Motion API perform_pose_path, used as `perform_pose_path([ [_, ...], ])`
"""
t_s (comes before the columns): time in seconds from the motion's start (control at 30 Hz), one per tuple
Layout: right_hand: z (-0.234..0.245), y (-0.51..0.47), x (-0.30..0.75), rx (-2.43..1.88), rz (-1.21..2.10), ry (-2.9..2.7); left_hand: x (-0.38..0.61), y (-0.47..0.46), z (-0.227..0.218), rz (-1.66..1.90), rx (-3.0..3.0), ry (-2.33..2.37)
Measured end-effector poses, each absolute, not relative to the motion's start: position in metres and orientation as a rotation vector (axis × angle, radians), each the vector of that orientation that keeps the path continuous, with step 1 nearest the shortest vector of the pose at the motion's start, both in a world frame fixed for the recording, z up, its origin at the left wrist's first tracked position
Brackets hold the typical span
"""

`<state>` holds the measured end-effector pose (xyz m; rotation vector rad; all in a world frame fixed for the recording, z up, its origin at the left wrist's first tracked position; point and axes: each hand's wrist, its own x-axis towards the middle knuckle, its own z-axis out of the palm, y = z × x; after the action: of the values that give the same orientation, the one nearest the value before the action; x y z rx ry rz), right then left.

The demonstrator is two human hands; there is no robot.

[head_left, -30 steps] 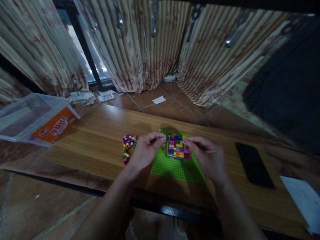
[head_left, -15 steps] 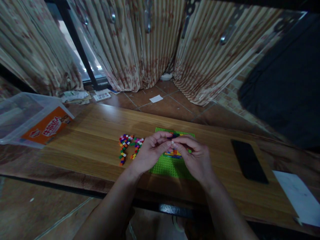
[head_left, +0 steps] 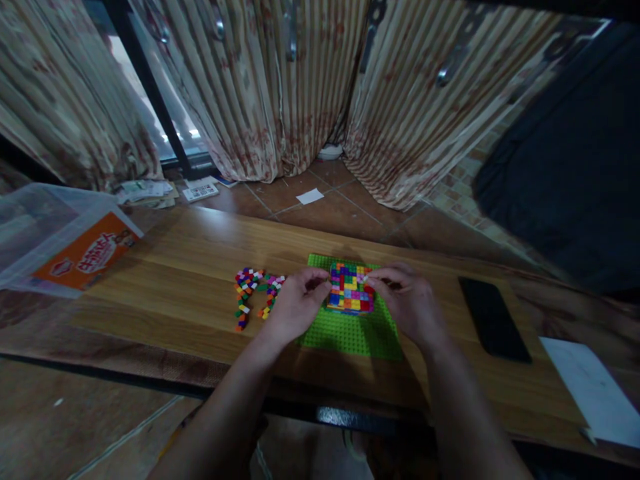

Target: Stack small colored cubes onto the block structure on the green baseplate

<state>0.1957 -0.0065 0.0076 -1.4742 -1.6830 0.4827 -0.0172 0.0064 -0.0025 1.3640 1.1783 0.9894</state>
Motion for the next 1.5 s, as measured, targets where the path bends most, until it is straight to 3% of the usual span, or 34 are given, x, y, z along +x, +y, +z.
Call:
perform_pose_path([
  [0.37,0.008,-0.005,0.184,-1.629,0.395,-1.676,-0.017,0.005,-0.003,0.951,1.421,1.152],
  [0.77,0.002,-0.003,0.177,-1.761,0.587,-1.318,-0.017,0.002,-0.003,0.907,1.446,1.190],
  [1.5,-0.004,-0.007,0.182,-1.833,0.583,-1.208,-0.046,0.013,-0.005,0.973,1.618,1.319],
])
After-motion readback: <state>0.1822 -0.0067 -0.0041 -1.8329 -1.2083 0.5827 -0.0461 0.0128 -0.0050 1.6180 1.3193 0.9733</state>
